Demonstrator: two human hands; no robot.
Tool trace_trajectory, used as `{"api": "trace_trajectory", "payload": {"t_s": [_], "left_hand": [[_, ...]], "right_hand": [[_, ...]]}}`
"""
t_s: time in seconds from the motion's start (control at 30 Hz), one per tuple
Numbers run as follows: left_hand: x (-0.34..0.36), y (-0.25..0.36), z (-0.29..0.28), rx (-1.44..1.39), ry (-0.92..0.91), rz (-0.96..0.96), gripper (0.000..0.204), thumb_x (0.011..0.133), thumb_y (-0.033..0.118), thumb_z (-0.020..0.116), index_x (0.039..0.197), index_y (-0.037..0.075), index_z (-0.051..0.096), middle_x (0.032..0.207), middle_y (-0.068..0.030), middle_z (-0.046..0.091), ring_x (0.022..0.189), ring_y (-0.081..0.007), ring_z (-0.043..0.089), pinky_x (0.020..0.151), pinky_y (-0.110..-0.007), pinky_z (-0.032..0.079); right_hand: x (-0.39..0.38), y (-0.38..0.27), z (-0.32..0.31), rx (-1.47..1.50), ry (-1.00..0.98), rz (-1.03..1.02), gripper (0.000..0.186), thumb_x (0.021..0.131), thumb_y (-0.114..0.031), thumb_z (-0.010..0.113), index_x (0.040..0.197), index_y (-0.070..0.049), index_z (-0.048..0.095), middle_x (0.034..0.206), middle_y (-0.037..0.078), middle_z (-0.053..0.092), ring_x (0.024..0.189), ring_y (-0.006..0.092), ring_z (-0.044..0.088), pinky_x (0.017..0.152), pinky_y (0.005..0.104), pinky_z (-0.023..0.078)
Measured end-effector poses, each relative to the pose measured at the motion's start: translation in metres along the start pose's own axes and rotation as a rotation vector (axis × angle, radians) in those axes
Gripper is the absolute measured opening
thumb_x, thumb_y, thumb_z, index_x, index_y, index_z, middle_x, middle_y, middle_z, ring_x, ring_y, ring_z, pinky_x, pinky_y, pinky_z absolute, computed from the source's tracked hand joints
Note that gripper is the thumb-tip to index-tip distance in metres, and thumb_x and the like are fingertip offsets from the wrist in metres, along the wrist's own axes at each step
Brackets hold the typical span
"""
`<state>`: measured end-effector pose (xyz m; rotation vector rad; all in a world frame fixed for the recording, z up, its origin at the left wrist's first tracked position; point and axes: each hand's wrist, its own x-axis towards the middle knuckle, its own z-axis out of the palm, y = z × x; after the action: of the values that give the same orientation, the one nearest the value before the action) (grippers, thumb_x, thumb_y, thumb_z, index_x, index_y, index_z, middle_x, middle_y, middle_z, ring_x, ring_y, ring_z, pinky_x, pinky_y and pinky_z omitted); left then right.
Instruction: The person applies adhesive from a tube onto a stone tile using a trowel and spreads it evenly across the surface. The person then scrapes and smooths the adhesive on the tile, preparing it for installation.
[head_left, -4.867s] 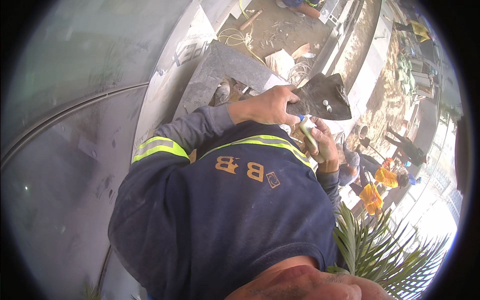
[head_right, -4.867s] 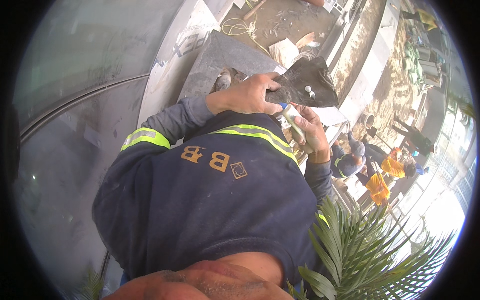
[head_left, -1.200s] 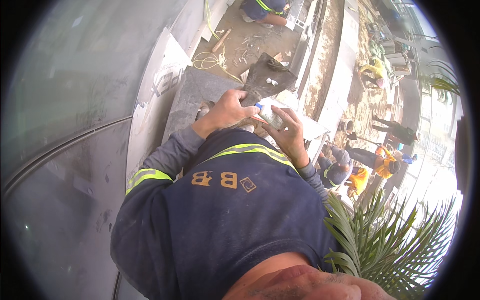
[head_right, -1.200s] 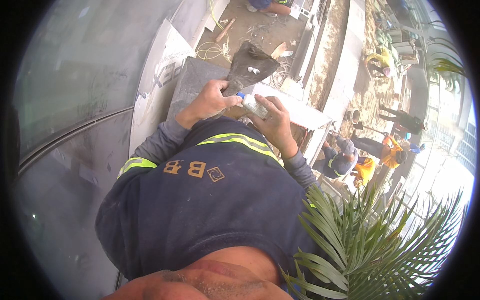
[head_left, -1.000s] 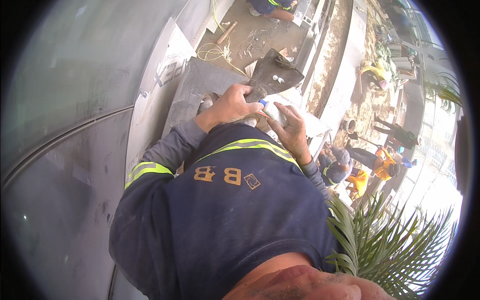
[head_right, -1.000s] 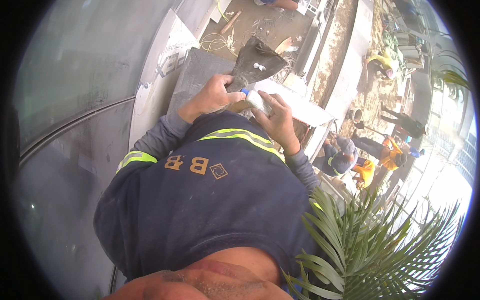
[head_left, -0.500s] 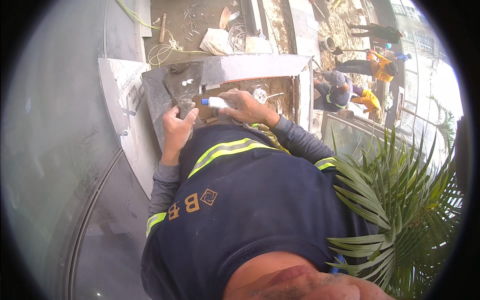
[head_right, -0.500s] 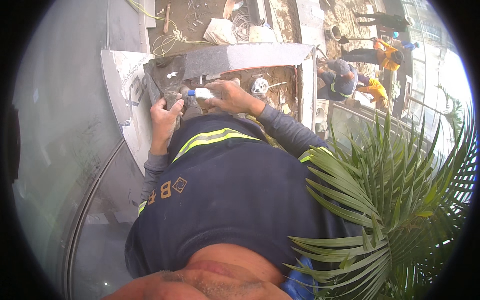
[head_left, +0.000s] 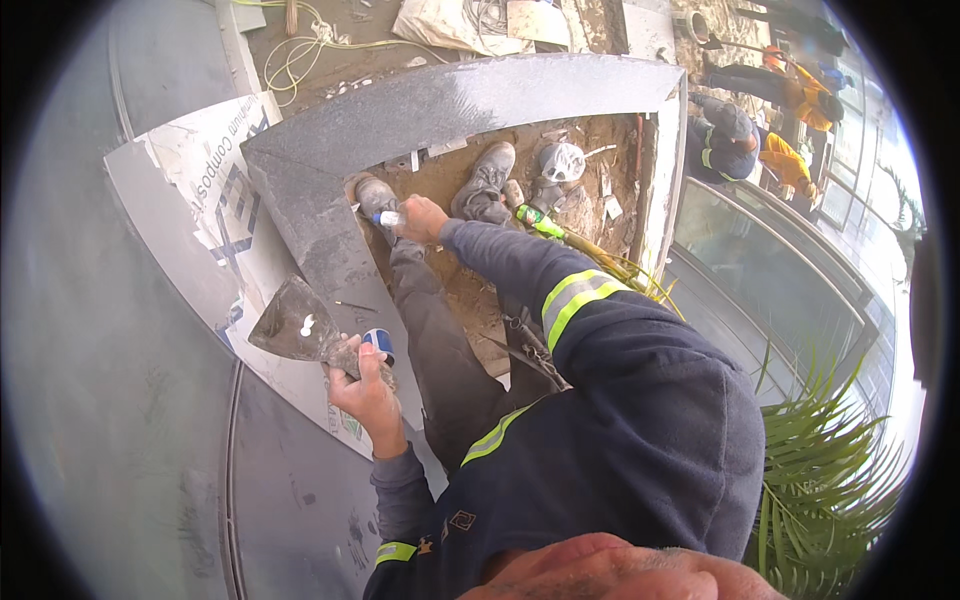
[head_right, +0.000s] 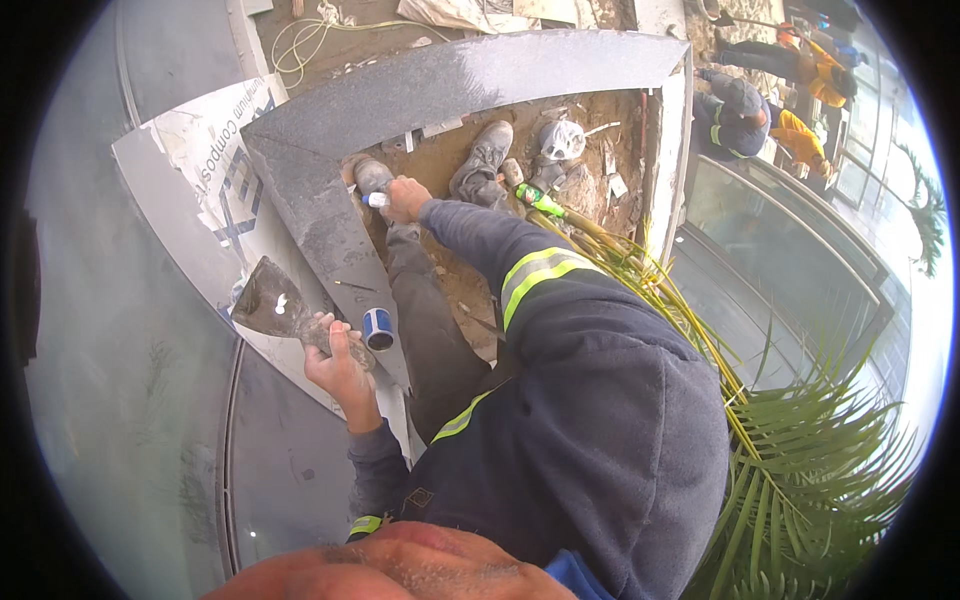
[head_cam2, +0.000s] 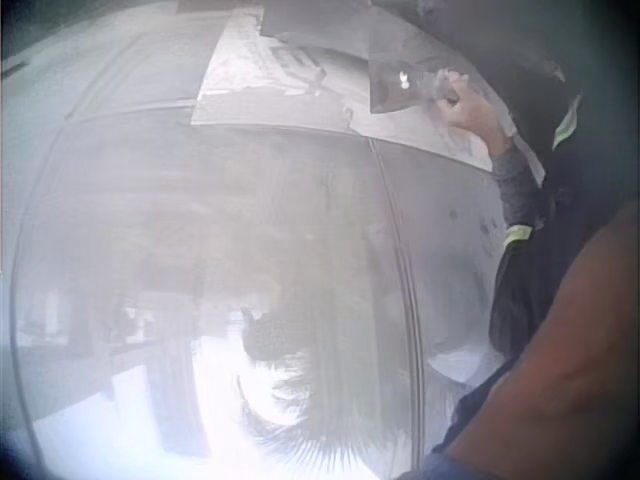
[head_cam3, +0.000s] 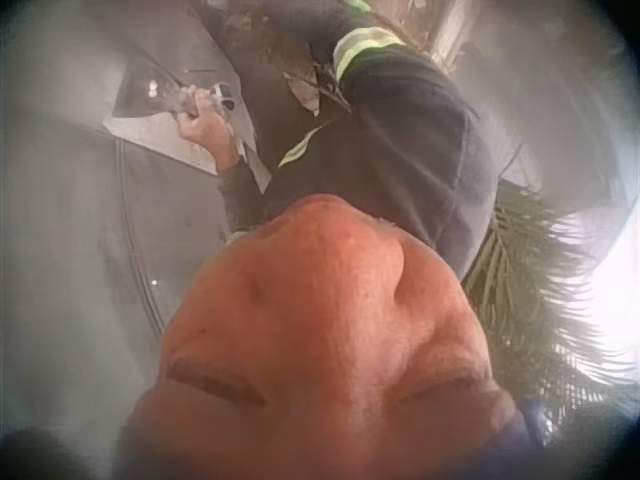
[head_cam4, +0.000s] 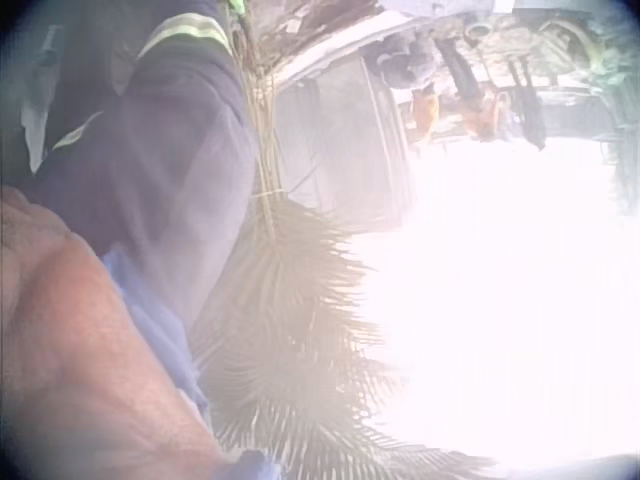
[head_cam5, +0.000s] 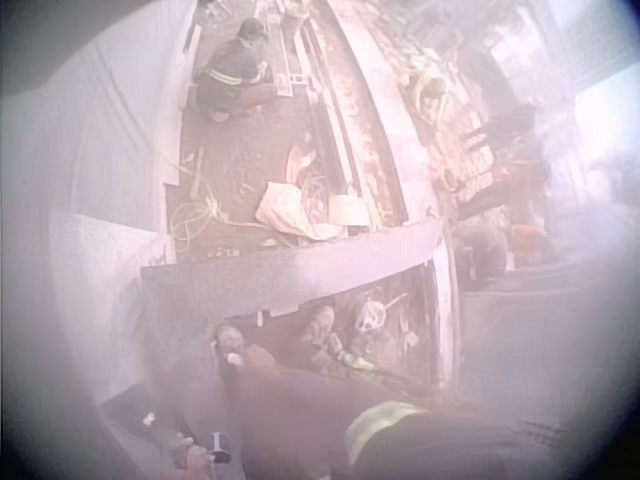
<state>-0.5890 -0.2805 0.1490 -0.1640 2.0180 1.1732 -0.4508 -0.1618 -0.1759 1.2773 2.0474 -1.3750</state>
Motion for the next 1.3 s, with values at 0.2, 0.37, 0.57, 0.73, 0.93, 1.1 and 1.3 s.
{"api": "trace_trajectory", "payload": {"t_s": [0.2, 0.37, 0.57, 0.73, 0.93, 1.1, 1.3], "left_hand": [[0.032, -0.058, 0.006, 0.065, 0.101, -0.125, 0.023, 0.094, -0.001, 0.064, 0.117, -0.006, 0.063, 0.096, -0.0091, 0.068, 0.075, -0.0148, 0.066, 0.069, -0.028, 0.056], [0.047, -0.095, -0.005, 0.156, 0.175, -0.219, 0.021, 0.094, -0.001, 0.064, 0.114, -0.006, 0.064, 0.107, -0.0103, 0.067, 0.077, -0.0147, 0.066, 0.067, -0.028, 0.057], [0.066, -0.084, 0.011, 0.106, 0.144, -0.208, 0.014, 0.091, 0.002, 0.070, 0.101, -0.007, 0.068, 0.111, -0.0066, 0.062, 0.078, -0.0118, 0.064, 0.070, -0.027, 0.053], [0.043, -0.034, 0.031, -0.044, -0.019, -0.119, 0.010, 0.092, 0.003, 0.070, 0.100, -0.003, 0.068, 0.094, -0.0053, 0.064, 0.071, -0.0098, 0.062, 0.066, -0.025, 0.051], [0.001, 0.000, 0.054, -0.031, -0.486, -0.013, 0.027, 0.093, 0.003, 0.070, 0.118, -0.004, 0.063, 0.093, -0.0051, 0.065, 0.075, -0.0111, 0.063, 0.067, -0.024, 0.053], [-0.034, 0.057, 0.096, -0.300, -0.612, -0.015, 0.014, 0.093, 0.010, 0.073, 0.100, -0.001, 0.070, 0.099, -0.0022, 0.068, 0.088, -0.0090, 0.059, 0.082, -0.027, 0.048], [-0.009, 0.067, 0.150, -0.148, -0.884, 0.059, 0.012, 0.092, 0.008, 0.073, 0.099, -0.002, 0.070, 0.094, -0.0020, 0.068, 0.087, -0.0086, 0.059, 0.081, -0.027, 0.048]], "right_hand": [[0.103, -0.030, 0.065, -0.051, 0.120, -0.116, 0.040, 0.081, -0.033, 0.078, 0.116, -0.014, 0.075, 0.120, 0.014, 0.063, 0.117, 0.0348, 0.059, 0.097, 0.0524, 0.049], [0.162, -0.061, 0.130, 0.070, 0.244, -0.053, 0.044, 0.083, -0.035, 0.079, 0.121, -0.013, 0.074, 0.121, 0.011, 0.062, 0.120, 0.0316, 0.055, 0.099, 0.0502, 0.045], [0.104, -0.054, 0.119, -0.027, 0.383, -0.004, 0.067, 0.085, -0.034, 0.079, 0.143, -0.010, 0.055, 0.136, 0.015, 0.050, 0.128, 0.0353, 0.048, 0.101, 0.0580, 0.041], [-0.036, -0.009, 0.041, 0.218, 0.160, -0.014, 0.065, 0.089, -0.029, 0.074, 0.143, 0.001, 0.053, 0.118, 0.024, 0.061, 0.111, 0.0404, 0.061, 0.096, 0.0456, 0.051], [-0.199, -0.101, -0.194, 0.687, -0.483, 0.000, 0.054, 0.105, -0.034, 0.059, 0.143, 0.004, 0.055, 0.133, 0.020, 0.065, 0.125, 0.0273, 0.062, 0.107, 0.0394, 0.047], [-0.261, -0.142, -0.221, 1.029, -0.110, -0.201, 0.050, 0.109, -0.026, 0.054, 0.150, 0.002, 0.047, 0.139, 0.012, 0.061, 0.128, 0.0171, 0.054, 0.110, 0.0337, 0.043], [-0.203, -0.098, -0.228, 1.124, 0.174, -0.386, 0.030, 0.103, -0.018, 0.063, 0.124, 0.001, 0.058, 0.108, 0.003, 0.063, 0.099, 0.0092, 0.055, 0.085, 0.0295, 0.049]]}}
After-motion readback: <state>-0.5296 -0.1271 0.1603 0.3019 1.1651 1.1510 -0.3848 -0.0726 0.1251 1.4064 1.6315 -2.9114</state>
